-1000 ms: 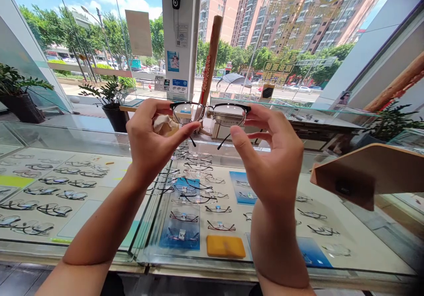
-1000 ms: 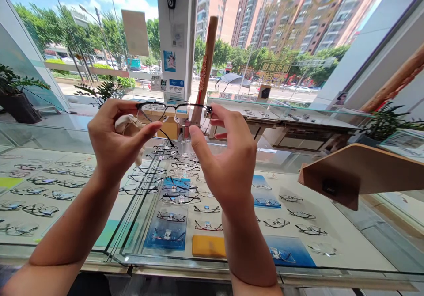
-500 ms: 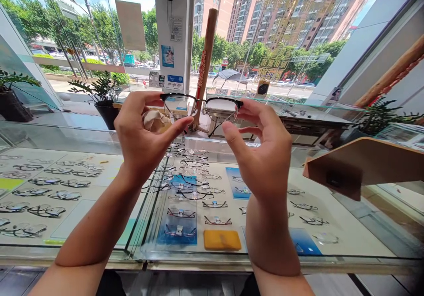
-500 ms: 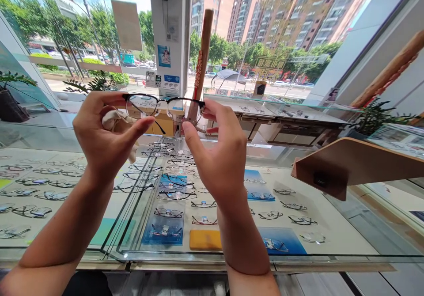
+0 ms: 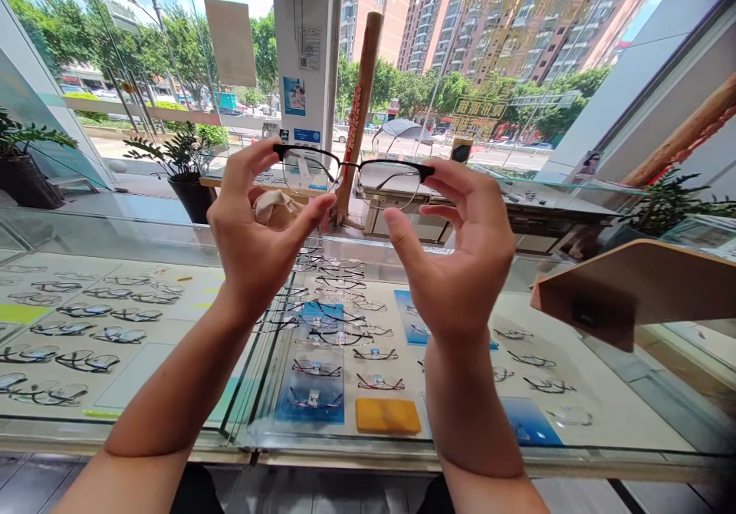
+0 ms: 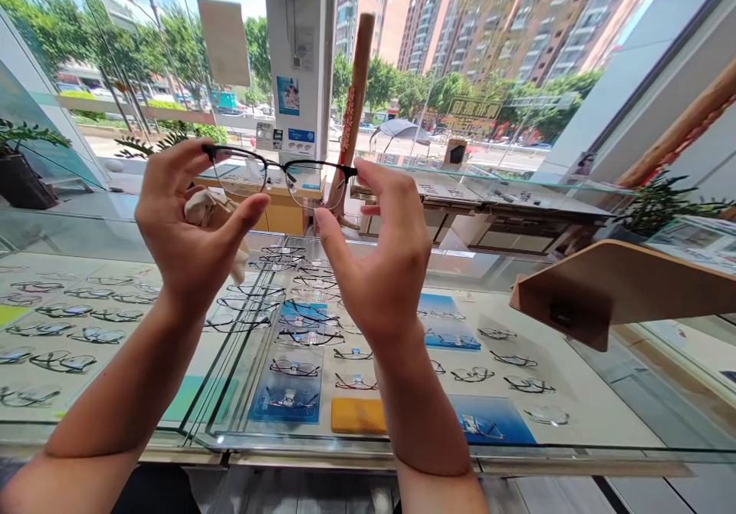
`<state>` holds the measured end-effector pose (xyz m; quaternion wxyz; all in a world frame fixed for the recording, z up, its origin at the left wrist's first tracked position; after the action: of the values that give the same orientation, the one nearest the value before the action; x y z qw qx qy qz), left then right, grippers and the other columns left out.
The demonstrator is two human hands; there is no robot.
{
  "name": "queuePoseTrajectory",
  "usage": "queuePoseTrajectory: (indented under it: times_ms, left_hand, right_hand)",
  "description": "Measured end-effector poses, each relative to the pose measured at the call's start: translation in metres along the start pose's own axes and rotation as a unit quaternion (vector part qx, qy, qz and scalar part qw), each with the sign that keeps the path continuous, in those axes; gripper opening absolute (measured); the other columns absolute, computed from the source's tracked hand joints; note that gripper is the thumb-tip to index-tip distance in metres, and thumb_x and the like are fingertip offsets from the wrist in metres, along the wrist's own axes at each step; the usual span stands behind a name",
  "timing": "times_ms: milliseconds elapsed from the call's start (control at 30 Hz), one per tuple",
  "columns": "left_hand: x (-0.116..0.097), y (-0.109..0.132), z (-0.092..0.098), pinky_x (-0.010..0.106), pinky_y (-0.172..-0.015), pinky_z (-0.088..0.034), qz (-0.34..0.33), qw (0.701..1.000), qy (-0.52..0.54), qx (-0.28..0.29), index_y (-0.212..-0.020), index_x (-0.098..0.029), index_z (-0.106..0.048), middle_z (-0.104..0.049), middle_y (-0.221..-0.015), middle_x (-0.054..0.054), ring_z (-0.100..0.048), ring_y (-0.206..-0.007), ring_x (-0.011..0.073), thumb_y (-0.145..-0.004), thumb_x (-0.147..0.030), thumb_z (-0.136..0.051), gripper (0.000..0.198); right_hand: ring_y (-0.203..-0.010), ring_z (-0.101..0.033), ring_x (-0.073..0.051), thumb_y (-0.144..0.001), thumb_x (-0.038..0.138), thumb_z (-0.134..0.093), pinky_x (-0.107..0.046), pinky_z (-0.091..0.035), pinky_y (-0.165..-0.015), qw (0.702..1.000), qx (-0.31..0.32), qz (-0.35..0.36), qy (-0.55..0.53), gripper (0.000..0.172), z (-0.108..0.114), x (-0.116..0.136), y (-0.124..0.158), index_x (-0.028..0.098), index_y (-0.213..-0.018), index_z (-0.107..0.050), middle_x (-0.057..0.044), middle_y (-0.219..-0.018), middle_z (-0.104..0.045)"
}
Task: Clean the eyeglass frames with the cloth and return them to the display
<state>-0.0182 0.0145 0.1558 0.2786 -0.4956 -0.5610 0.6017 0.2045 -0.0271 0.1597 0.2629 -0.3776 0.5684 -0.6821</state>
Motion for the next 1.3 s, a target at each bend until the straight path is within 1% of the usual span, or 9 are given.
queuePoseTrajectory:
  times_ms: [233, 367, 433, 600, 733, 833, 1000, 1133, 1300]
  left_hand:
    - [0.007, 0.001, 0.0, 0.049, -0.099, -0.07, 0.025, 0.998, 0.065, -0.015, -0.137, -0.033, -0.069, -0.07, -0.143, 0.006, -0.059, -0.153, 0.0421, -0.075, -0.051, -0.104, 0.072]
    - [0.01, 0.004, -0.001, 0.047, -0.097, -0.07, 0.029, 0.994, 0.109, -0.002, -0.143, -0.031, -0.064, -0.064, -0.154, 0.007, -0.047, -0.163, 0.043, -0.076, -0.054, -0.103, 0.081]
    - [0.009, 0.005, -0.002, 0.047, -0.097, -0.07, 0.012, 0.995, 0.094, -0.009, -0.143, -0.029, -0.064, -0.065, -0.152, 0.009, -0.051, -0.16, 0.0426, -0.075, -0.056, -0.103, 0.083]
    - [0.003, 0.004, -0.006, 0.045, -0.09, -0.067, -0.054, 0.997, 0.029, -0.036, -0.137, -0.028, -0.07, -0.071, -0.14, 0.009, -0.068, -0.141, 0.0367, -0.079, -0.057, -0.1, 0.071]
    - [0.008, 0.004, -0.007, 0.043, -0.092, -0.069, -0.057, 0.998, 0.035, -0.018, -0.138, -0.027, -0.067, -0.07, -0.141, 0.01, -0.068, -0.139, 0.034, -0.077, -0.061, -0.1, 0.077]
    - [0.015, 0.005, -0.007, 0.046, -0.097, -0.071, -0.037, 0.998, 0.043, 0.001, -0.14, -0.029, -0.065, -0.068, -0.144, 0.011, -0.066, -0.143, 0.0352, -0.074, -0.064, -0.1, 0.083]
    - [0.022, 0.008, -0.008, 0.049, -0.108, -0.068, -0.049, 0.998, 0.038, 0.022, -0.144, -0.036, -0.062, -0.066, -0.147, 0.01, -0.064, -0.146, 0.0346, -0.074, -0.061, -0.101, 0.084]
    - [0.026, 0.007, -0.01, 0.053, -0.117, -0.064, -0.065, 0.997, 0.033, 0.028, -0.149, -0.039, -0.059, -0.064, -0.148, 0.009, -0.065, -0.146, 0.0341, -0.079, -0.058, -0.099, 0.082]
    - [0.029, 0.008, -0.011, 0.049, -0.113, -0.065, -0.065, 0.997, 0.028, 0.036, -0.152, -0.038, -0.055, -0.062, -0.151, 0.009, -0.066, -0.145, 0.0351, -0.085, -0.061, -0.094, 0.081]
  right_hand:
    - [-0.132, -0.069, -0.034, -0.099, 0.033, -0.078, -0.054, -0.069, -0.102, 0.999, 0.002, -0.022, -0.034, 0.044, -0.004, 0.001, 0.002, 0.037, -0.141, -0.067, -0.008, -0.141, -0.071]
    - [-0.131, -0.071, -0.03, -0.104, 0.033, -0.072, -0.05, -0.068, -0.105, 0.994, -0.025, -0.047, -0.1, 0.029, -0.005, -0.001, 0.001, 0.034, -0.133, -0.073, -0.007, -0.135, -0.073]
    - [-0.127, -0.073, -0.027, -0.107, 0.032, -0.066, -0.047, -0.068, -0.103, 0.988, -0.051, -0.053, -0.134, 0.02, -0.005, -0.003, 0.0, 0.031, -0.125, -0.076, -0.006, -0.127, -0.076]
    - [-0.124, -0.075, -0.026, -0.109, 0.039, -0.064, -0.047, -0.068, -0.103, 0.983, -0.07, -0.082, -0.151, 0.018, -0.004, -0.007, -0.003, 0.03, -0.116, -0.078, -0.005, -0.12, -0.077]
    - [-0.12, -0.077, -0.024, -0.105, 0.032, -0.07, -0.045, -0.067, -0.105, 0.974, -0.072, -0.098, -0.192, 0.01, -0.003, -0.009, -0.005, 0.029, -0.108, -0.078, -0.003, -0.116, -0.079]
    - [-0.114, -0.078, -0.021, -0.103, 0.028, -0.071, -0.04, -0.067, -0.097, 0.956, -0.058, -0.117, -0.262, 0.009, -0.003, -0.013, -0.005, 0.028, -0.107, -0.079, -0.002, -0.115, -0.08]
    - [-0.109, -0.079, -0.021, -0.103, 0.04, -0.071, -0.04, -0.069, -0.096, 0.946, -0.03, -0.158, -0.281, 0.016, -0.005, -0.02, -0.004, 0.03, -0.114, -0.076, -0.002, -0.117, -0.081]
    - [-0.108, -0.08, -0.021, -0.101, 0.041, -0.076, -0.041, -0.07, -0.097, 0.935, -0.035, -0.161, -0.315, 0.016, -0.006, -0.022, -0.004, 0.03, -0.112, -0.076, -0.001, -0.116, -0.082]
    - [-0.11, -0.08, -0.021, -0.099, 0.044, -0.079, -0.042, -0.069, -0.101, 0.93, -0.03, -0.171, -0.323, 0.02, -0.008, -0.024, -0.005, 0.03, -0.113, -0.075, -0.002, -0.116, -0.082]
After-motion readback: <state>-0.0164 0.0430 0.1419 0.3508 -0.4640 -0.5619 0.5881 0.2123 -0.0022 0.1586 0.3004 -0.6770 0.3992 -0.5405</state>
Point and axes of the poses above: each hand's wrist, its own y-axis away from the middle knuckle, its own z-axis out of the back of the hand, x = y × z, the point moved 3 cm from there along -y, towards the middle knuckle
